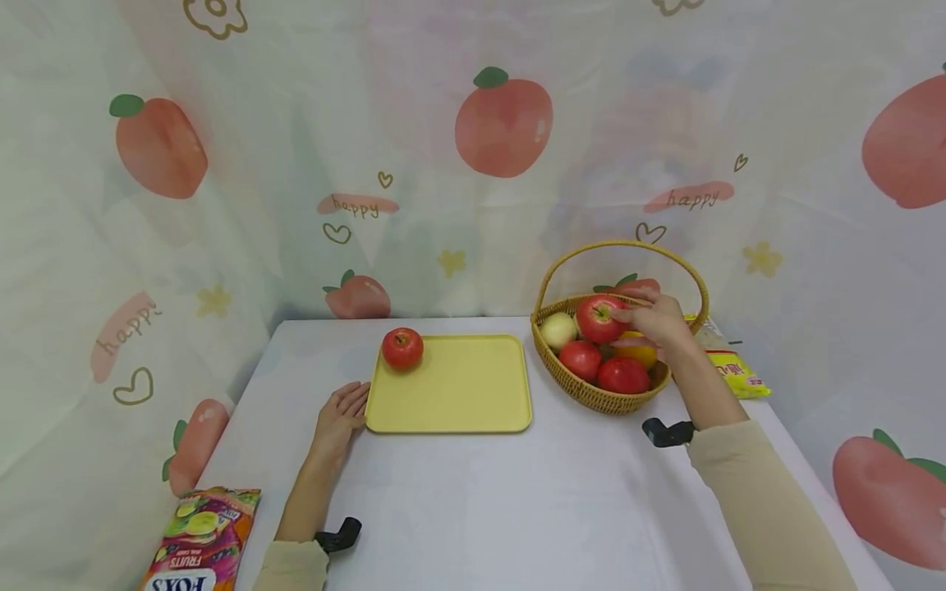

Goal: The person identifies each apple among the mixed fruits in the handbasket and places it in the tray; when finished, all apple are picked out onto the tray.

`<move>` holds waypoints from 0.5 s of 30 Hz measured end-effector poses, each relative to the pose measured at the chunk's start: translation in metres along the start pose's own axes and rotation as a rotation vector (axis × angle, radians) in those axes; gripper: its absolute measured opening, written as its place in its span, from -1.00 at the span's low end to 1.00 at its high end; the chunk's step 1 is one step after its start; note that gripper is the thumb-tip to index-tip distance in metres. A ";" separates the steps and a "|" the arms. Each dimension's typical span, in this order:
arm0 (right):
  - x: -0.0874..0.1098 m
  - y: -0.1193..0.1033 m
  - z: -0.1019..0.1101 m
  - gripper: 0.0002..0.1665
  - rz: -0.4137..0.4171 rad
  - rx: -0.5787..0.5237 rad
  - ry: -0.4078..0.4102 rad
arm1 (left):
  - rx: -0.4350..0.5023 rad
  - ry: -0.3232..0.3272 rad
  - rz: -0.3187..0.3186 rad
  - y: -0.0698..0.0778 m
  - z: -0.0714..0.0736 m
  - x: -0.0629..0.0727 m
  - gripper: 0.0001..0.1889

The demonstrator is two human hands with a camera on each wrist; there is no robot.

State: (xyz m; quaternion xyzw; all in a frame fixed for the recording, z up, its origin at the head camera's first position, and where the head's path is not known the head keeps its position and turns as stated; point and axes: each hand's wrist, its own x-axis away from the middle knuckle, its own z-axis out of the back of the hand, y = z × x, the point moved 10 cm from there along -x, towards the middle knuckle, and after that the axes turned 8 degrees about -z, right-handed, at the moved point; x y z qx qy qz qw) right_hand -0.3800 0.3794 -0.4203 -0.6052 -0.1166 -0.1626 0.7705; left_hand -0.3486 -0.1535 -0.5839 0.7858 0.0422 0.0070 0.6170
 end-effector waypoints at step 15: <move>0.020 -0.022 -0.037 -0.19 0.094 -0.001 -0.071 | 0.017 0.003 -0.011 0.002 -0.001 -0.001 -0.16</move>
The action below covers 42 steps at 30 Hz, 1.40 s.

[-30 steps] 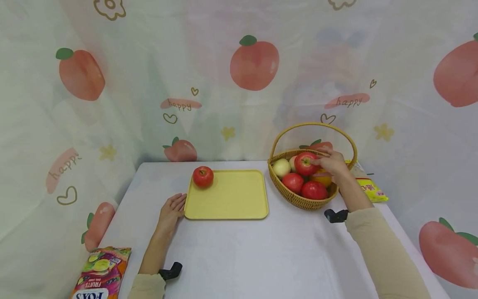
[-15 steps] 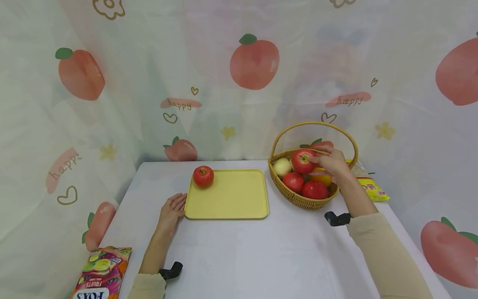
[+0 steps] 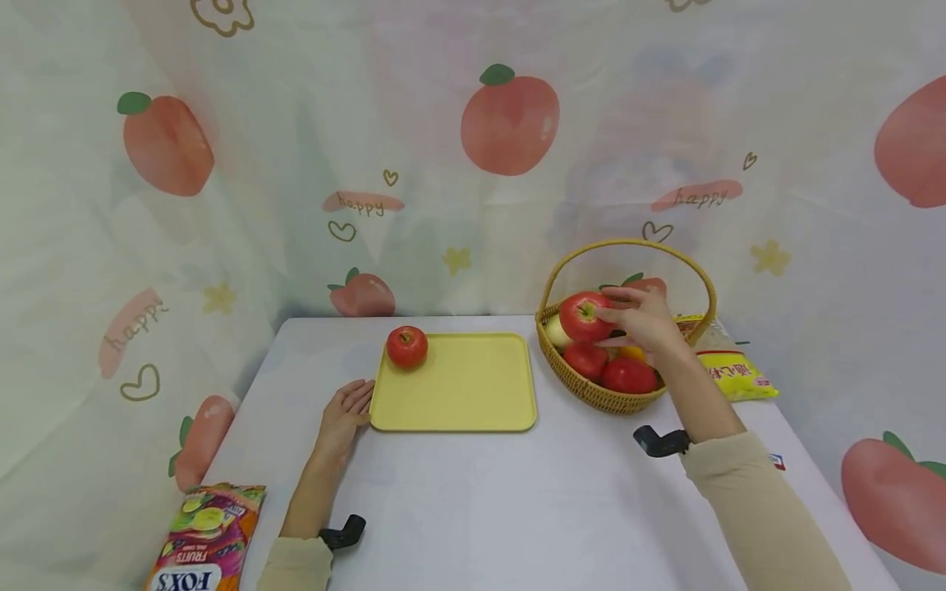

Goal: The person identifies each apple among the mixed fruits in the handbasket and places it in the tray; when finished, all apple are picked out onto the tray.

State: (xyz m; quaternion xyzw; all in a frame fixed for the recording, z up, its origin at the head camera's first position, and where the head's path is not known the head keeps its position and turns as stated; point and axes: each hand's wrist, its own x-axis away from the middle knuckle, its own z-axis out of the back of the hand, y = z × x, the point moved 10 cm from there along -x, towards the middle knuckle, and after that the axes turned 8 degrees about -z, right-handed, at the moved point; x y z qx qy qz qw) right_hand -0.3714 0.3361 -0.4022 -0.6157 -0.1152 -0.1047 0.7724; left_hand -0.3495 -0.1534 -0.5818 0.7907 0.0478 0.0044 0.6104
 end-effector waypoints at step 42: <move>-0.032 -0.010 -0.122 -0.30 -0.057 -0.090 -0.147 | 0.003 -0.006 -0.018 0.001 0.001 -0.001 -0.16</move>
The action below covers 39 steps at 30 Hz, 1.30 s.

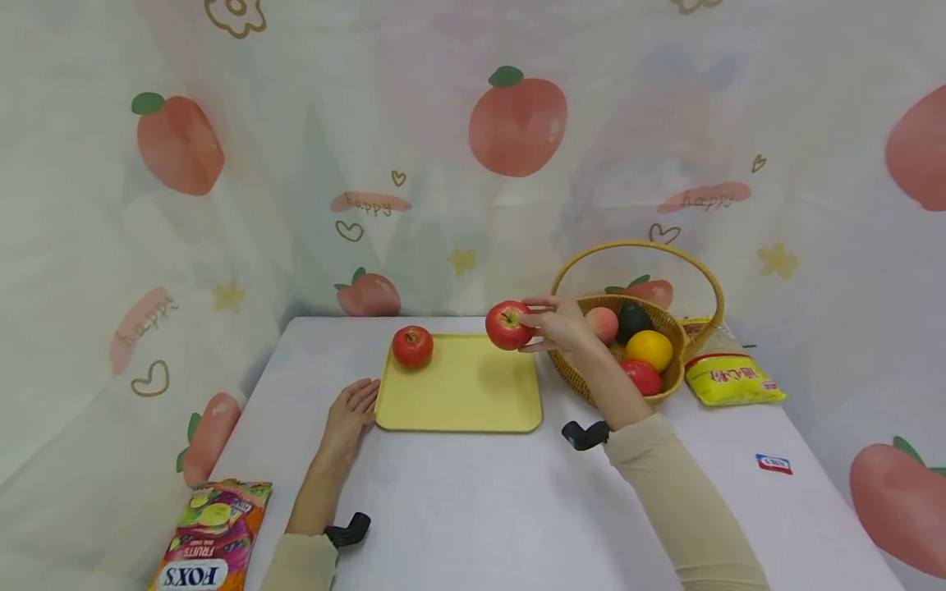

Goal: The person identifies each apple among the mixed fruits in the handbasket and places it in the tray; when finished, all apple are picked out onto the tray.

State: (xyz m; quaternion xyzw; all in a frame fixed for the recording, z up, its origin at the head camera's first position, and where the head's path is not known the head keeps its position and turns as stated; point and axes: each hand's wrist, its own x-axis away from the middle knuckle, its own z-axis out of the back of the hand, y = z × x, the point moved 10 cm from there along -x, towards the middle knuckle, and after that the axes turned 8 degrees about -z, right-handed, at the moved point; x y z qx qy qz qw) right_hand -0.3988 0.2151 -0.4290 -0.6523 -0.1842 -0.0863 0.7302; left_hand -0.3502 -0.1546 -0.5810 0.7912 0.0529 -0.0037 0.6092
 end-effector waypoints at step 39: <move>-0.065 0.032 -0.064 -0.36 -0.087 -0.110 -0.019 | -0.013 0.011 -0.018 0.003 -0.001 -0.001 -0.16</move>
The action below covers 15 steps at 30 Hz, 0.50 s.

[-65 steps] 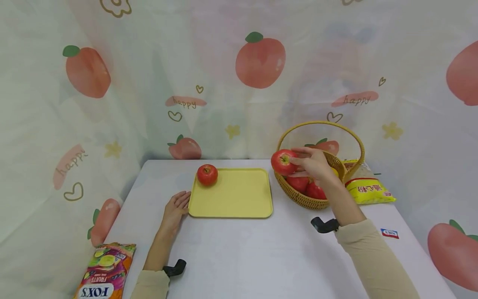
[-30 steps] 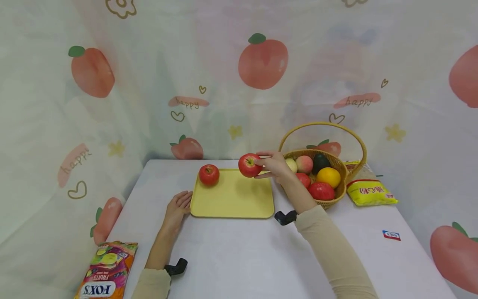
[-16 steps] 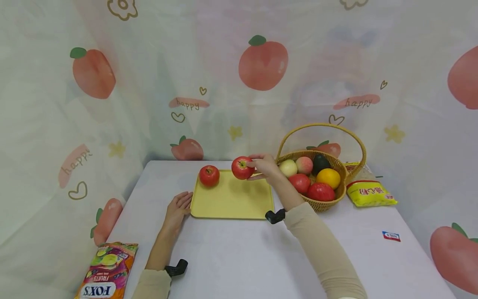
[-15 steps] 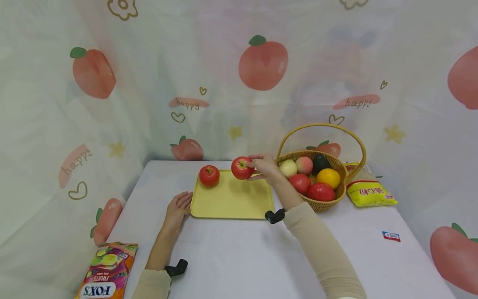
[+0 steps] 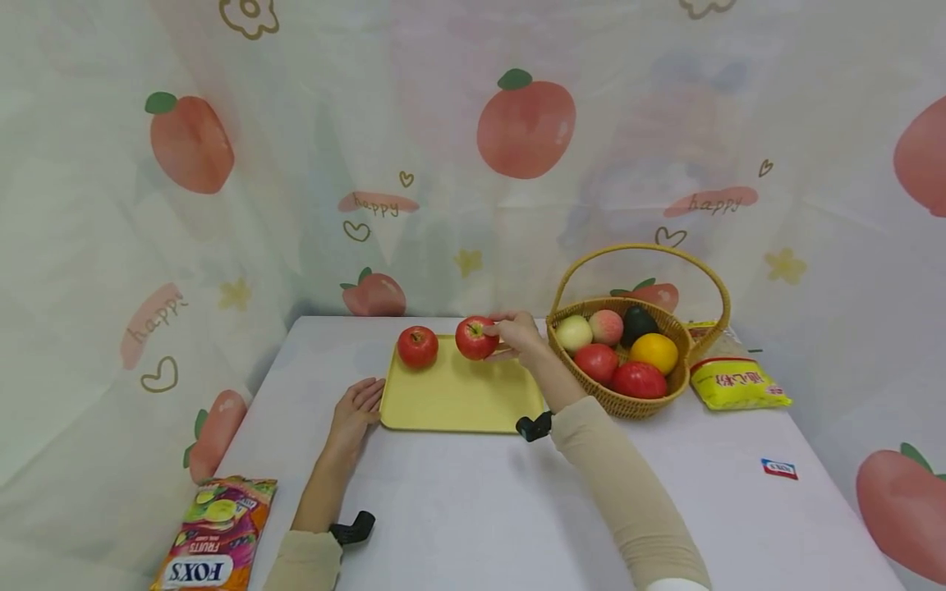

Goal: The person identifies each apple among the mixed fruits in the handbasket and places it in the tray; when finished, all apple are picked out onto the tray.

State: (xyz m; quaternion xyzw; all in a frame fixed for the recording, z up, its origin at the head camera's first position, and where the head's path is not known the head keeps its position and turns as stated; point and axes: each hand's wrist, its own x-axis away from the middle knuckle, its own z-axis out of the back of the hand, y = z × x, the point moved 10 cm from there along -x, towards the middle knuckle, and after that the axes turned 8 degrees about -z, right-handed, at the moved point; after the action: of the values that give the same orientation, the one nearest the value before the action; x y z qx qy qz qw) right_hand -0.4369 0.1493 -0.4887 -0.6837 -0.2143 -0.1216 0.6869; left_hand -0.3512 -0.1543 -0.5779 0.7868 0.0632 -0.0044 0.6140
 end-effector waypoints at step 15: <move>-0.024 0.017 -0.009 -0.35 -0.046 -0.045 0.035 | 0.006 -0.001 0.009 0.001 -0.001 0.000 -0.17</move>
State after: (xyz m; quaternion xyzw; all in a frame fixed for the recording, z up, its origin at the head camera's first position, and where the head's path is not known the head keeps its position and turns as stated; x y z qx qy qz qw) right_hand -0.4491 0.1385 -0.5150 -0.6918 -0.2149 -0.1540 0.6720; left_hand -0.3513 -0.1531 -0.5767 0.7889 0.0594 -0.0021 0.6116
